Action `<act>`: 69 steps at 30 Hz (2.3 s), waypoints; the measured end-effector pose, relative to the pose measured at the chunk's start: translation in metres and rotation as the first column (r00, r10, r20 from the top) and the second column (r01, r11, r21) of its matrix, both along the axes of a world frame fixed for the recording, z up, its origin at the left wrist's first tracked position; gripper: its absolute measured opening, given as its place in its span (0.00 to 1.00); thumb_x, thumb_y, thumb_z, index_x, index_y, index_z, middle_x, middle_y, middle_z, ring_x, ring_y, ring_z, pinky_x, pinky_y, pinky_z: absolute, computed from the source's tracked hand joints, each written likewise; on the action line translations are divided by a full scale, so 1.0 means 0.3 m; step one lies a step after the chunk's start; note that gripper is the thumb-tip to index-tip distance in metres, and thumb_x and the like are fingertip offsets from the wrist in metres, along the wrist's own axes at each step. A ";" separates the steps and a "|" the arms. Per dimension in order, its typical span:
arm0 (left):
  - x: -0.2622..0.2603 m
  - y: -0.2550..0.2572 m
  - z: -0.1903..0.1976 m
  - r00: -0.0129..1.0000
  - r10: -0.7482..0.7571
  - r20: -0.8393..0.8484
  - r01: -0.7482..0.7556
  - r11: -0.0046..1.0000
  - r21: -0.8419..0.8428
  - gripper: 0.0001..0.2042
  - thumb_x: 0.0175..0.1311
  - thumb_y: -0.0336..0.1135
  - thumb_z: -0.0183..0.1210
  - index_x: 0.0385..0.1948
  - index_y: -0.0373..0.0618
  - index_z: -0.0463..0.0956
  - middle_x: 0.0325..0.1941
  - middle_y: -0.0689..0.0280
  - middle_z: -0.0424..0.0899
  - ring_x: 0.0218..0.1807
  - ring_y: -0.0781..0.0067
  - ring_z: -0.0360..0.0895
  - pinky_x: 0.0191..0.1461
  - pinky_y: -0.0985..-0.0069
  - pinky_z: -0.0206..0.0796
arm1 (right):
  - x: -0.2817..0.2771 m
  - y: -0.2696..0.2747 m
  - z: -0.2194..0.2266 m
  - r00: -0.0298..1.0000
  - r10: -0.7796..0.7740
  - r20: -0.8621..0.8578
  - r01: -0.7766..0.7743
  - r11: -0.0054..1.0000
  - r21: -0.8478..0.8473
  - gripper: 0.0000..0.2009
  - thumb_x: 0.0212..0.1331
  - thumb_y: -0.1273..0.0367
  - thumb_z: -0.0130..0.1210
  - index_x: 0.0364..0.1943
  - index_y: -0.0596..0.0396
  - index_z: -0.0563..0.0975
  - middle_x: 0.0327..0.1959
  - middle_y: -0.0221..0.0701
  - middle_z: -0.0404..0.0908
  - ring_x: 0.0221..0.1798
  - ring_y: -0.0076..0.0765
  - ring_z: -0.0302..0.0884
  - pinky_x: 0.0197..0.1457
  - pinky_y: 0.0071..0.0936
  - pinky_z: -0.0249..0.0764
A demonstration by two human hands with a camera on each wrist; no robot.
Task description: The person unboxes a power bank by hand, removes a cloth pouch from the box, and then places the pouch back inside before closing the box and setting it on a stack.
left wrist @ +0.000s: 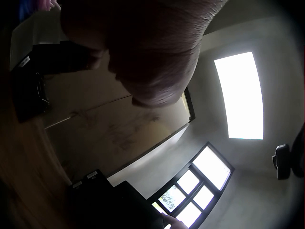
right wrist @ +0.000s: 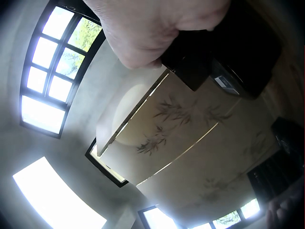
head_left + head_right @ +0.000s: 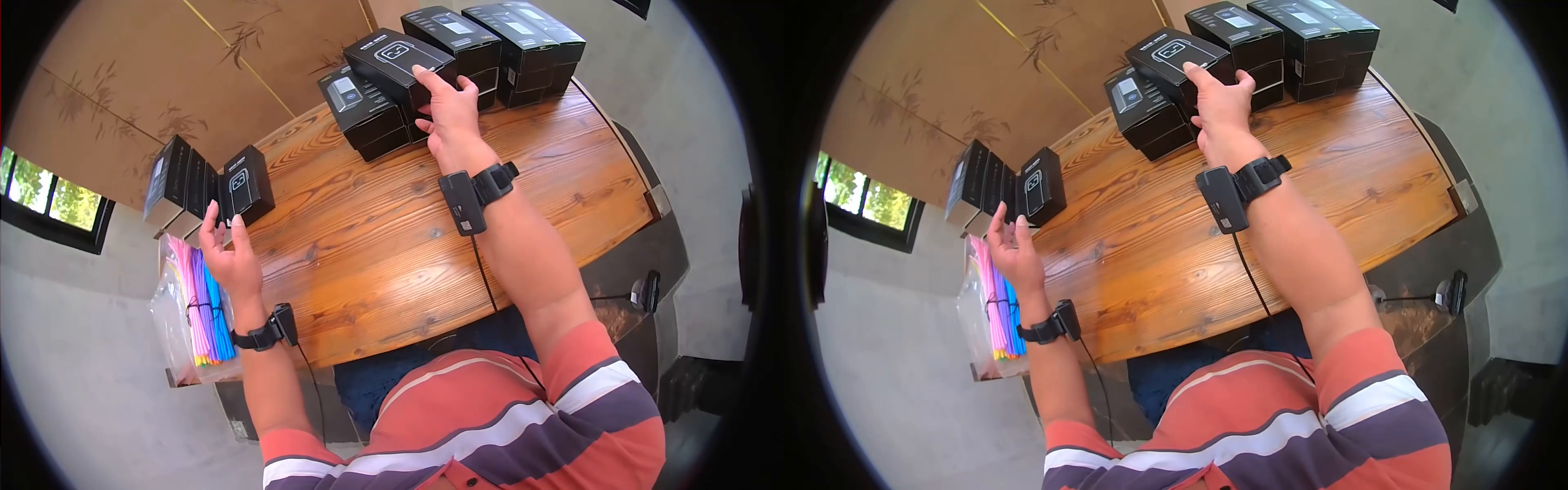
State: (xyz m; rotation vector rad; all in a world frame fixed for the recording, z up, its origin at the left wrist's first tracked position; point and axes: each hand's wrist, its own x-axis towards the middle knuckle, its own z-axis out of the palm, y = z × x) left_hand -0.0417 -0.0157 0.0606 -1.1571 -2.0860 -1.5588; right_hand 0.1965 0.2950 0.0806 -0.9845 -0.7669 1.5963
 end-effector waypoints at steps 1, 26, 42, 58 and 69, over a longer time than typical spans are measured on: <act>-0.001 -0.016 0.014 1.000 0.008 0.011 -0.009 1.000 0.013 0.22 0.81 0.32 0.66 0.72 0.38 0.77 0.76 0.57 0.83 0.75 0.62 0.79 0.80 0.62 0.70 | 0.000 -0.001 -0.002 1.000 0.007 0.001 -0.007 1.000 0.001 0.56 0.56 0.53 0.81 0.84 0.50 0.55 0.59 0.37 0.79 0.50 0.36 0.78 0.43 0.40 0.74; -0.705 -0.042 0.251 0.884 0.427 -0.188 -0.464 0.845 -0.264 0.62 0.59 0.73 0.76 0.81 0.24 0.62 0.83 0.36 0.70 0.85 0.40 0.67 0.88 0.54 0.59 | 0.193 -0.109 -0.246 0.777 0.551 -0.305 -0.521 0.834 0.178 0.30 0.66 0.63 0.63 0.74 0.48 0.74 0.53 0.27 0.84 0.49 0.28 0.84 0.41 0.33 0.83; -0.329 -0.210 0.295 0.897 -0.353 0.265 0.294 0.926 0.239 0.30 0.83 0.31 0.62 0.81 0.35 0.64 0.73 0.49 0.80 0.70 0.58 0.84 0.73 0.61 0.79 | 0.235 -0.114 -0.184 0.685 0.604 -0.407 -0.582 0.790 0.192 0.29 0.69 0.63 0.57 0.75 0.50 0.75 0.48 0.28 0.86 0.44 0.27 0.84 0.39 0.32 0.78; -0.067 -0.271 0.119 0.638 -0.594 0.490 0.531 0.800 0.278 0.54 0.52 0.50 0.84 0.81 0.36 0.65 0.76 0.51 0.77 0.77 0.55 0.78 0.82 0.58 0.71 | 0.224 -0.120 -0.190 0.701 0.665 -0.257 -0.686 0.728 0.012 0.26 0.65 0.58 0.56 0.64 0.54 0.83 0.43 0.28 0.89 0.40 0.28 0.85 0.30 0.31 0.75; 0.017 -0.252 0.121 0.726 -0.515 0.456 0.539 0.838 0.089 0.56 0.52 0.56 0.85 0.81 0.35 0.65 0.75 0.52 0.77 0.76 0.58 0.79 0.82 0.60 0.70 | 0.199 -0.133 -0.209 0.776 0.595 -0.212 -0.592 0.802 0.083 0.24 0.71 0.59 0.55 0.66 0.55 0.82 0.42 0.27 0.88 0.33 0.23 0.84 0.21 0.25 0.68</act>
